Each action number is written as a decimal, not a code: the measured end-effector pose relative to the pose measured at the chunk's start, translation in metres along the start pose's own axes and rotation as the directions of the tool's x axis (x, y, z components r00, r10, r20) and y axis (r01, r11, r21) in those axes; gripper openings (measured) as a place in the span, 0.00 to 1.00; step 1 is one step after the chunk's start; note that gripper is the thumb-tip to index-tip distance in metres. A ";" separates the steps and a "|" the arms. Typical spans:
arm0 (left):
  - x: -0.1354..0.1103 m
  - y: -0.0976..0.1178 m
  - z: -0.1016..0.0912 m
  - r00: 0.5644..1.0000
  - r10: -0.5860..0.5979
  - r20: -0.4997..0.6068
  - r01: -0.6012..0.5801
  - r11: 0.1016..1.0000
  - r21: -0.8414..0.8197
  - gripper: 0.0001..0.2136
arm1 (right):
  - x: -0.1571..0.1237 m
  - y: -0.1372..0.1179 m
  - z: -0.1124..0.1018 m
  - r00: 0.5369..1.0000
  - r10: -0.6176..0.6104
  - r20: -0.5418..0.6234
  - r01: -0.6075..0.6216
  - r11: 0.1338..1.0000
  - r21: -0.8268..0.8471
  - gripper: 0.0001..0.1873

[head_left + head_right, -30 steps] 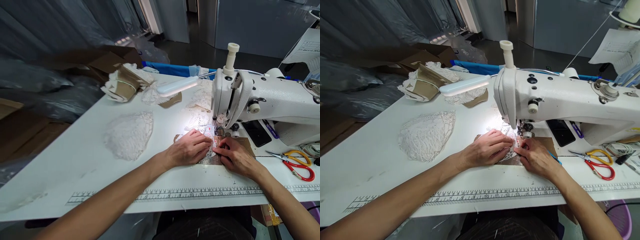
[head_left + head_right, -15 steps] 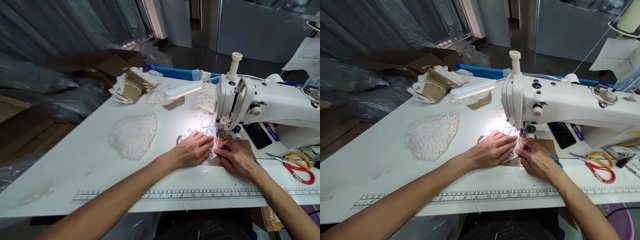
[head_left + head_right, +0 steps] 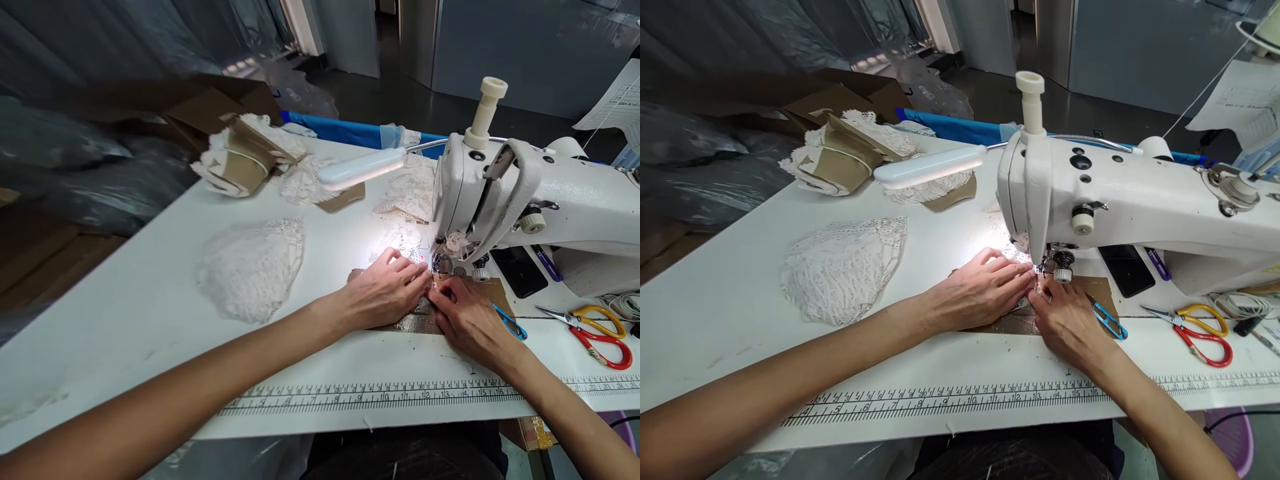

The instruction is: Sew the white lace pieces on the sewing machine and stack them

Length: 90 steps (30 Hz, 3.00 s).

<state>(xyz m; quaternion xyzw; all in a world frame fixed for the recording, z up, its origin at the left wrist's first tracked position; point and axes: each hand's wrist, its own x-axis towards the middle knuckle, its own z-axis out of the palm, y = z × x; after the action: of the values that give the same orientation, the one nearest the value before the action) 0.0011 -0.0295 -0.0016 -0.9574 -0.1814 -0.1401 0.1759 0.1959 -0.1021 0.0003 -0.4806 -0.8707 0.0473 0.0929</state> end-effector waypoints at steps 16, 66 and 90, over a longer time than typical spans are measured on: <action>-0.011 0.001 0.007 0.988 -0.135 -0.076 0.119 0.976 -0.183 0.15 | 0.000 0.025 -0.001 1.000 -0.011 0.003 0.011 0.999 -0.050 0.17; -0.008 -0.004 0.005 0.994 -0.111 0.014 0.110 0.956 -0.273 0.15 | -0.005 0.016 0.004 0.995 0.002 -0.102 0.009 0.995 0.104 0.22; -0.007 -0.008 0.016 0.997 -0.079 -0.001 0.075 0.946 -0.316 0.15 | -0.006 0.025 0.010 0.988 0.021 -0.153 0.000 0.991 0.136 0.19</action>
<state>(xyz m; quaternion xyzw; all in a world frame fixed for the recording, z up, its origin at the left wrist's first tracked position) -0.0046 -0.0180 -0.0162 -0.9643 -0.1927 -0.1807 0.0163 0.2181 -0.0938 -0.0141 -0.4801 -0.8531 0.0697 0.1921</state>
